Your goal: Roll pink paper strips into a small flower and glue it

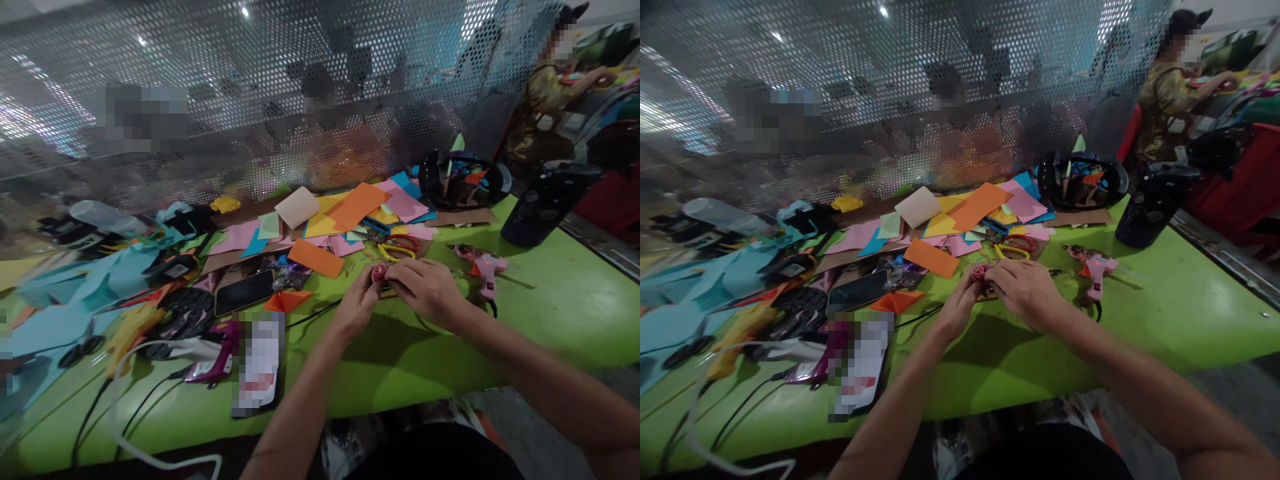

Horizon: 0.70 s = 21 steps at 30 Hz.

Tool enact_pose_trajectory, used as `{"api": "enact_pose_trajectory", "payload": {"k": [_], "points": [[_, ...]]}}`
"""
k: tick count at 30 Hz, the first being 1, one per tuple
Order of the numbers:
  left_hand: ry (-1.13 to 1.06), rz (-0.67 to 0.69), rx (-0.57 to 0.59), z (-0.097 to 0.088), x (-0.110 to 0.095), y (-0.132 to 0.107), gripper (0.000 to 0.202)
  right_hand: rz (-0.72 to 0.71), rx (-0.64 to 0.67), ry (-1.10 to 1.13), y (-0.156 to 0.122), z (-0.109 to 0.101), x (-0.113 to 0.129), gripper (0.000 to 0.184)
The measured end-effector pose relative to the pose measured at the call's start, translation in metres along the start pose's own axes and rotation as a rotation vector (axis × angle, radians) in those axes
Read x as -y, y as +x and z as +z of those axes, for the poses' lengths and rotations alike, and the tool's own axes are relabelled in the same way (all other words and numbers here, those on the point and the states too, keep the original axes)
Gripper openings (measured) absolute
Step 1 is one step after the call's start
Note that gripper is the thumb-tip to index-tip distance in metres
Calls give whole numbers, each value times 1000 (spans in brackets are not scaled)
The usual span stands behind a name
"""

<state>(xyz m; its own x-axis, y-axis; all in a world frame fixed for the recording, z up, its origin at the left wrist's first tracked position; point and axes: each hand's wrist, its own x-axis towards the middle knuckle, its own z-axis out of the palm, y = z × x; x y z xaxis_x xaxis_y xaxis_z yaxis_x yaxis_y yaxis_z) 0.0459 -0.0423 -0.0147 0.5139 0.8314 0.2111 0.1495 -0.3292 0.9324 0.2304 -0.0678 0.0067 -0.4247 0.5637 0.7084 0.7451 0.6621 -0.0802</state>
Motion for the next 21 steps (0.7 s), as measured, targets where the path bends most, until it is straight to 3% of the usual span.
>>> {"api": "enact_pose_trajectory", "payload": {"k": [4,13,21], "points": [[59,-3,-13,1,-3,0,36,23,-6,47,0,0,0,10],[154,32,-68,-2,-5,0,28,215,-27,235,-2,-9,-2,11],[168,38,-100,-2,-8,-1,28,328,-71,197,-21,-27,-7,13]]}}
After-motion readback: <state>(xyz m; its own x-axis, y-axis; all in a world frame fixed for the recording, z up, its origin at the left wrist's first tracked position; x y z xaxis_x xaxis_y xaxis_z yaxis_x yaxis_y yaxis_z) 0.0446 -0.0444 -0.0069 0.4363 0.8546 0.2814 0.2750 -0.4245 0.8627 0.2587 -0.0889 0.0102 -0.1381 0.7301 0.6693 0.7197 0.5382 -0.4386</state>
